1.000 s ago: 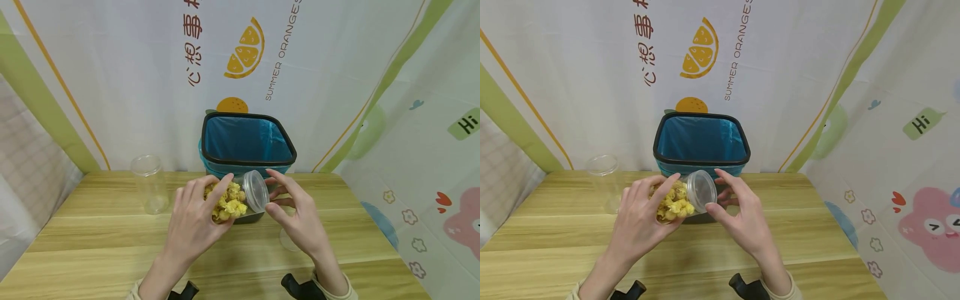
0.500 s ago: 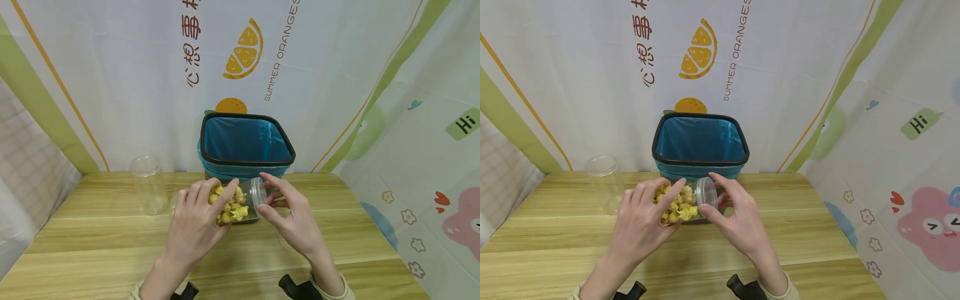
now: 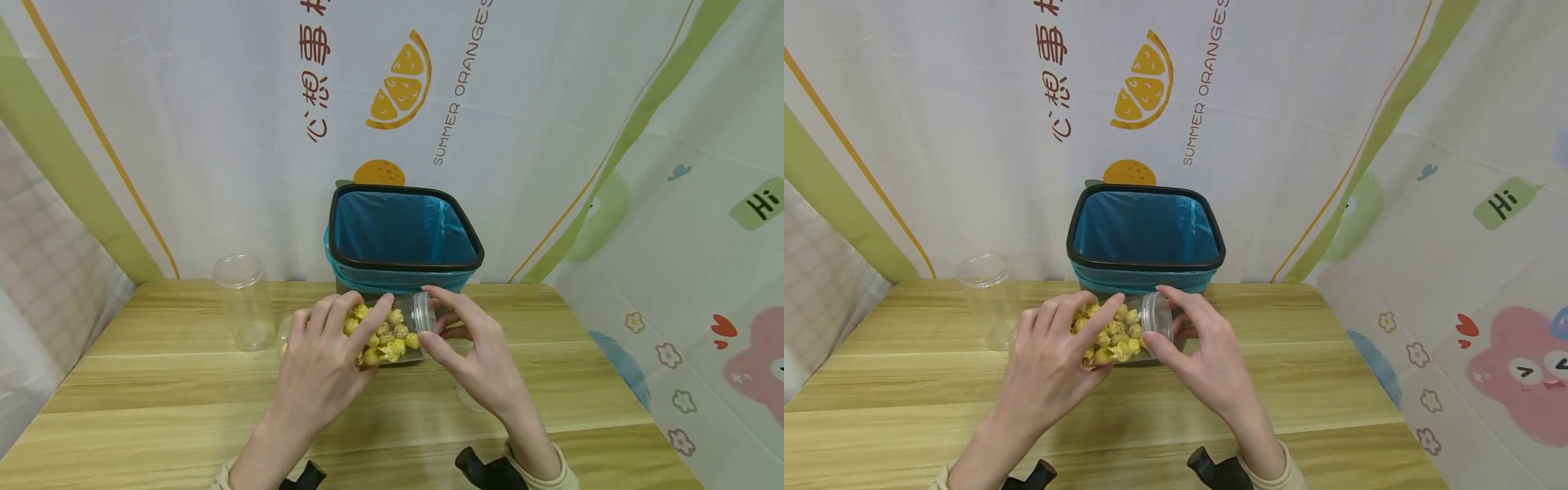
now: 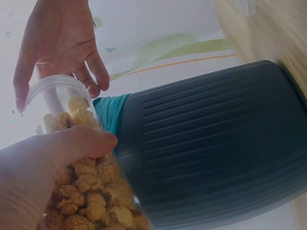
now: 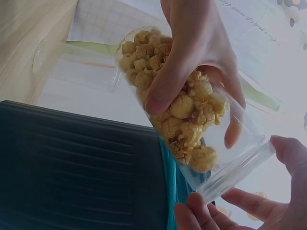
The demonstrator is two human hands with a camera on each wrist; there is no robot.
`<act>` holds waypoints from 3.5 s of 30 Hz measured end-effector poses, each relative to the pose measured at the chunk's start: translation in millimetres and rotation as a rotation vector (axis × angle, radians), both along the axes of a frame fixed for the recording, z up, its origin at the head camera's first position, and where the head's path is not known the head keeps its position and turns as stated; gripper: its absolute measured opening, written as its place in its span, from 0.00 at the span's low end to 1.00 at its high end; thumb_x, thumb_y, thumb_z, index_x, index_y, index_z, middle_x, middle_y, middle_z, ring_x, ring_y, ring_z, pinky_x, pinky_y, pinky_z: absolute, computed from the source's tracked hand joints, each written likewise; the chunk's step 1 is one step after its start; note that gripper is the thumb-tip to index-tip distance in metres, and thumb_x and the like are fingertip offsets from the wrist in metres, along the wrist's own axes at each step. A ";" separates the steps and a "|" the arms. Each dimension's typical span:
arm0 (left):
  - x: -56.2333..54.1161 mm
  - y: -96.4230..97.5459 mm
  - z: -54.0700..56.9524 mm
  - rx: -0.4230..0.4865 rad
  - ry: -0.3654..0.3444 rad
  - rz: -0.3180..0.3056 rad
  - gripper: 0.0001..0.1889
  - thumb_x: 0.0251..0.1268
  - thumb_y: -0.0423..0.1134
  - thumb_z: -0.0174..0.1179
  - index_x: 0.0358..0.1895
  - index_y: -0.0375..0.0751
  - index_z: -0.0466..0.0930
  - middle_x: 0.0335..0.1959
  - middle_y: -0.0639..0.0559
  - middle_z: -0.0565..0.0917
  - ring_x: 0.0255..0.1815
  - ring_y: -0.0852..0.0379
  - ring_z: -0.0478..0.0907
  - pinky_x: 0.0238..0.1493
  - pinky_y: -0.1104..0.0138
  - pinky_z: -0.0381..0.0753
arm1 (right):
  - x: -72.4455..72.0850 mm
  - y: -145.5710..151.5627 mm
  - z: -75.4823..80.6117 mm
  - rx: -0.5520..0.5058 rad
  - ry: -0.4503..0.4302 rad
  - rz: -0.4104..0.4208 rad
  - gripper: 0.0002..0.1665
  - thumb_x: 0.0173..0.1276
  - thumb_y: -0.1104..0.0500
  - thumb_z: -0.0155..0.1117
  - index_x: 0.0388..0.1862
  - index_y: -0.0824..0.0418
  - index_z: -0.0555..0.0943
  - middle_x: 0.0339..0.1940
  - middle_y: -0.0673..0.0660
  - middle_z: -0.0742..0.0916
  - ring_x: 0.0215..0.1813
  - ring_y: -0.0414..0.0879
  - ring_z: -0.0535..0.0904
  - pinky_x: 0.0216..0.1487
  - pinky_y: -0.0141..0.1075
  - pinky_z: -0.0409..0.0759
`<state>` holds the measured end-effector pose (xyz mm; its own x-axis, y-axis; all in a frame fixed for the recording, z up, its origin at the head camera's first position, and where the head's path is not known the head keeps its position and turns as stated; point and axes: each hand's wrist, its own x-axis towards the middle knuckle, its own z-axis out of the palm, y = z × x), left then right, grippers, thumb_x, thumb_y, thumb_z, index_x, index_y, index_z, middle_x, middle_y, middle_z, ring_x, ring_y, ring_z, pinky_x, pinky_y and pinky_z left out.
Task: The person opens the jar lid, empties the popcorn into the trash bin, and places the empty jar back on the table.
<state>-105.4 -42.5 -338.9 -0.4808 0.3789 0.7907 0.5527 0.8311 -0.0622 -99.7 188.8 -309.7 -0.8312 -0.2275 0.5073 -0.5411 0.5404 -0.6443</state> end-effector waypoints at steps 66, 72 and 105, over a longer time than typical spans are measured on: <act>0.5 -1.0 0.3 -0.019 0.013 0.008 0.59 0.25 0.48 0.89 0.73 0.59 0.70 0.56 0.43 0.79 0.53 0.44 0.75 0.46 0.53 0.75 | -2.7 4.0 -3.7 0.073 -0.038 -0.021 0.30 0.77 0.44 0.60 0.76 0.43 0.72 0.58 0.52 0.85 0.46 0.38 0.87 0.48 0.35 0.86; 0.9 -1.0 0.3 -0.015 0.006 0.001 0.58 0.25 0.47 0.88 0.73 0.59 0.70 0.56 0.43 0.79 0.54 0.44 0.75 0.46 0.53 0.74 | -2.6 3.3 -3.4 0.060 -0.044 0.005 0.31 0.76 0.49 0.63 0.76 0.45 0.72 0.56 0.52 0.85 0.45 0.38 0.84 0.47 0.34 0.86; 0.9 -2.2 1.2 -0.012 0.010 0.004 0.59 0.23 0.46 0.90 0.73 0.60 0.71 0.57 0.43 0.78 0.54 0.43 0.75 0.47 0.53 0.73 | -2.8 5.2 -0.5 0.052 -0.097 -0.006 0.30 0.76 0.48 0.63 0.75 0.42 0.72 0.57 0.54 0.86 0.48 0.42 0.87 0.49 0.35 0.86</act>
